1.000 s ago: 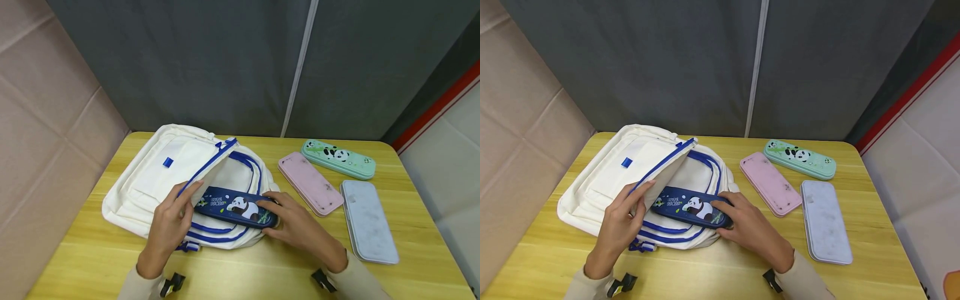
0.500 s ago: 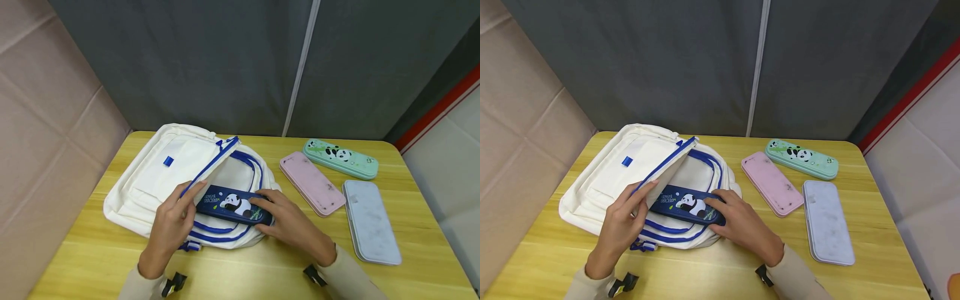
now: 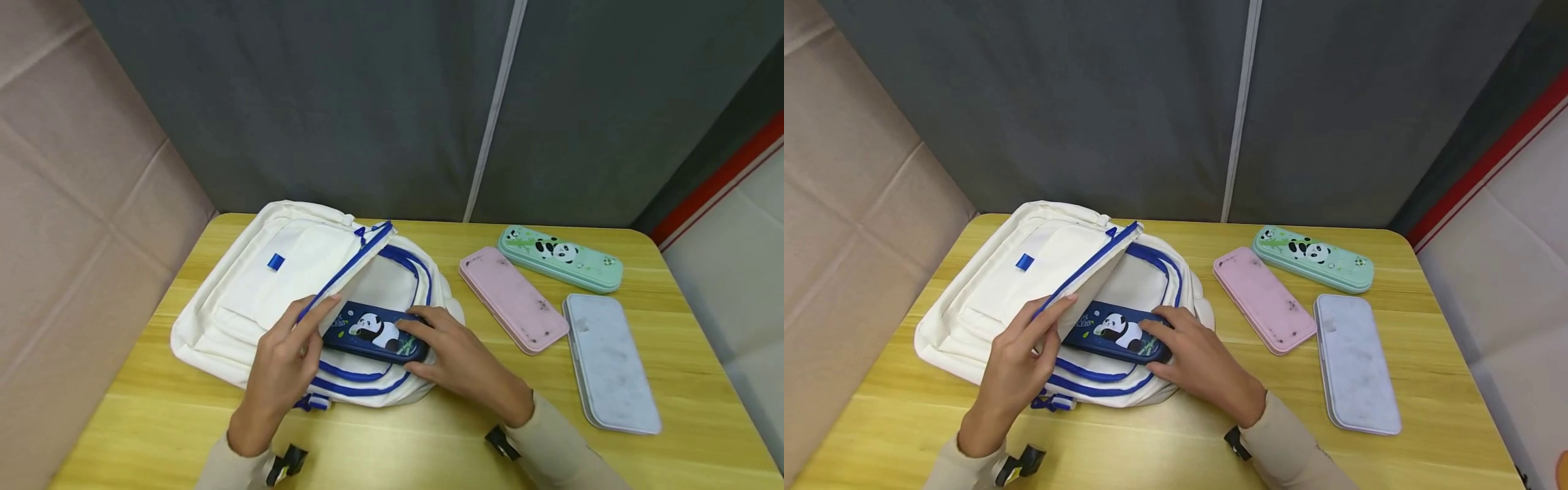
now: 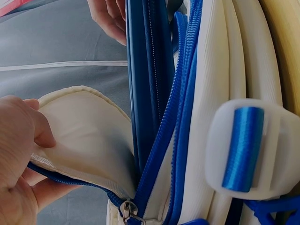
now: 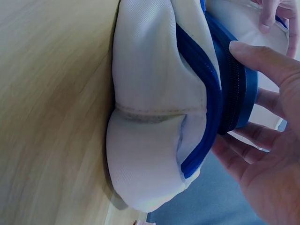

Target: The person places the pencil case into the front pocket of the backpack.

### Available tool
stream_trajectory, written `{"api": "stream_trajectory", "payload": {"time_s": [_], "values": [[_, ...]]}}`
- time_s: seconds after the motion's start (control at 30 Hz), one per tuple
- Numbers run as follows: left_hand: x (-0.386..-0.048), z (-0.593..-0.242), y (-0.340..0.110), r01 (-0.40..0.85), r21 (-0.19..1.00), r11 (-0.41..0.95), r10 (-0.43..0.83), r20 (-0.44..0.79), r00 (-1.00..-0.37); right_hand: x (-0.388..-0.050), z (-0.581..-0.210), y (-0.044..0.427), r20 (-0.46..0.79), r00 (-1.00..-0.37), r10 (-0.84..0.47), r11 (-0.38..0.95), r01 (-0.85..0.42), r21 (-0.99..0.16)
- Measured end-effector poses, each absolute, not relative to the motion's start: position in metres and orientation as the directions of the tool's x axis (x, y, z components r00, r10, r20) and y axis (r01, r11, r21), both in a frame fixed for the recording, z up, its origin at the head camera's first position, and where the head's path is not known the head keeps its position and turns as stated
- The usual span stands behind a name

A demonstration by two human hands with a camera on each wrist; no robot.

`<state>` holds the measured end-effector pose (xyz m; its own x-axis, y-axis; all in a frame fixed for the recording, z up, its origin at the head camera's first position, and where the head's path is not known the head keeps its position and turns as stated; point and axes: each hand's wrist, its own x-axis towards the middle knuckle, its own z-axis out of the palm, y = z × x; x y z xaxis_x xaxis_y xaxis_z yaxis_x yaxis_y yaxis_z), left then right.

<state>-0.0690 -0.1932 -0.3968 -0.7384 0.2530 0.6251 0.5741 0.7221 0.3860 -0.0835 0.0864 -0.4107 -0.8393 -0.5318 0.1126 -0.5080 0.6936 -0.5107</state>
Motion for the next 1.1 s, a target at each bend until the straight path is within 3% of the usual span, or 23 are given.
{"api": "stream_trajectory", "payload": {"time_s": [0.67,1.1], "values": [[-0.07,-0.396,-0.194,0.58,0.408,0.705,0.243,0.629,-0.738,-0.079,-0.416,0.101,0.072,-0.857,-0.511,0.687,-0.457,-0.565],[-0.071,-0.399,-0.194,0.589,0.396,0.704,0.243,0.645,-0.724,-0.079,-0.416,0.095,0.123,-0.844,-0.522,0.659,-0.491,-0.57]]}}
